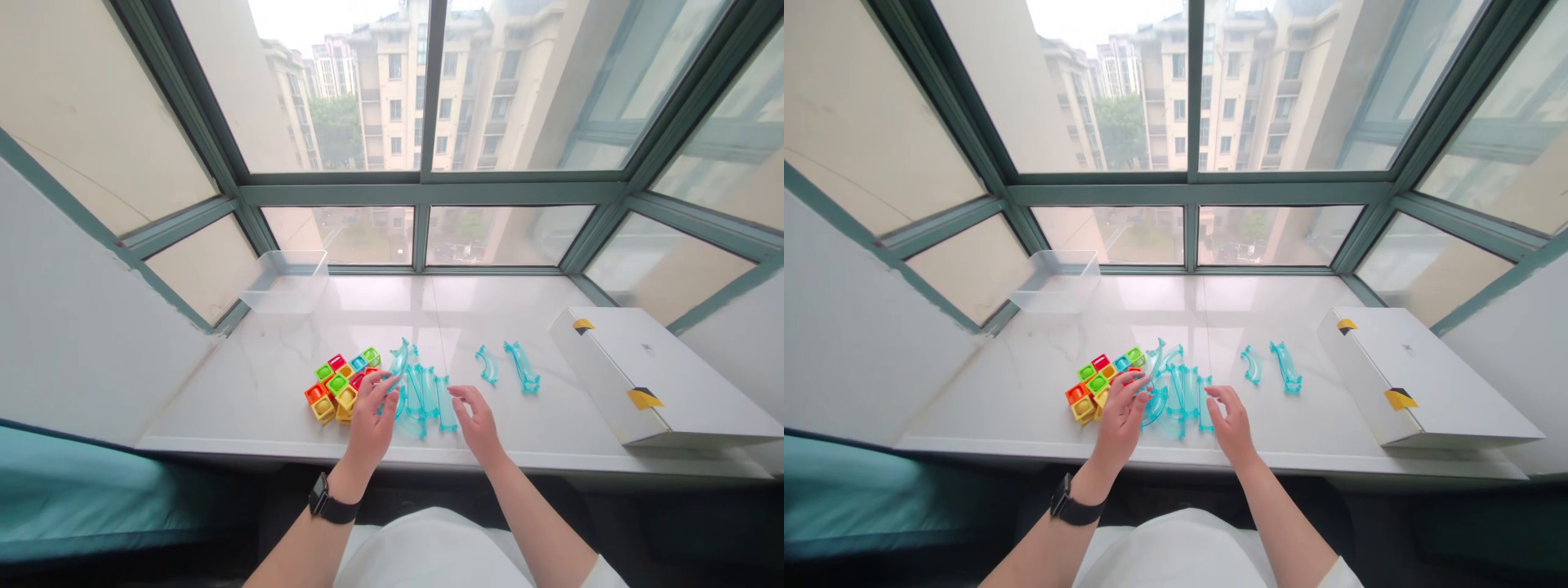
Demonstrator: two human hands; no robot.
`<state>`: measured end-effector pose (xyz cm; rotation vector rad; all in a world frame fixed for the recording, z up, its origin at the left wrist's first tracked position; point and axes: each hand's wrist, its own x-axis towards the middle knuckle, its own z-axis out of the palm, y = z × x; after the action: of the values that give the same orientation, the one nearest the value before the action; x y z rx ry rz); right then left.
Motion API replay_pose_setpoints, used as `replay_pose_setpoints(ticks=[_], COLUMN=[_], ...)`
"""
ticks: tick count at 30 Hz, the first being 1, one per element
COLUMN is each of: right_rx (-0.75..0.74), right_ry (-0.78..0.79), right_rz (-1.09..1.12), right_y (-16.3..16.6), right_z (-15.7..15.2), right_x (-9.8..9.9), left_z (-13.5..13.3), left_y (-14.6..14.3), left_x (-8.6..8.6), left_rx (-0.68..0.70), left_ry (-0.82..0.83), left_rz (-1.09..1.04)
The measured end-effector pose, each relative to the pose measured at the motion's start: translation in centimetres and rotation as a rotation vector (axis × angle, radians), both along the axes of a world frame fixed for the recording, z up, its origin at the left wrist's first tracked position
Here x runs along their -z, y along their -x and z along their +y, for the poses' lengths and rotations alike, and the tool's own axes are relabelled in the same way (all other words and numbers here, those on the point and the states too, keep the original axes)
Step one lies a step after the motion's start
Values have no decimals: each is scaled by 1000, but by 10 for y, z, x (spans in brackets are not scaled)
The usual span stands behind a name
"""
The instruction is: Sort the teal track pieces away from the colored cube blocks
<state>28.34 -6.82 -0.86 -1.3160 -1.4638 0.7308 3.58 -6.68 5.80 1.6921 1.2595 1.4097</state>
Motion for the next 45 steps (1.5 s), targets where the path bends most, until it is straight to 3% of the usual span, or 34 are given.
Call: replay_pose_setpoints(ticks=[5, 9, 14, 19, 24, 29, 39, 45], right_rx=[-301, -261, -185, -209, -247, -211, 36, 38], right_ry=[179, 285, 342, 351, 349, 322, 242, 259], right_rz=[229, 265, 265, 296, 325, 280, 1, 12], right_y=[23, 30, 29, 32, 36, 34, 22, 21], right_z=[0, -1, -7, -11, -11, -8, -1, 0], right_x=[-53, -68, -72, -77, -79, -75, -83, -78], left_z=[-9, -16, -22, -17, -12, -14, -19, -21], left_y=[-11, -19, -23, -25, -27, -29, -34, -37], left_x=[-3, -1, 1, 0, -10, -13, -9, -12], left_rx=[107, 199, 220, 164, 156, 179, 242, 245], left_ry=[-201, -231, -130, 22, 123, 69, -83, -47], left_rz=[306, 370, 323, 257, 322, 430, 583, 595])
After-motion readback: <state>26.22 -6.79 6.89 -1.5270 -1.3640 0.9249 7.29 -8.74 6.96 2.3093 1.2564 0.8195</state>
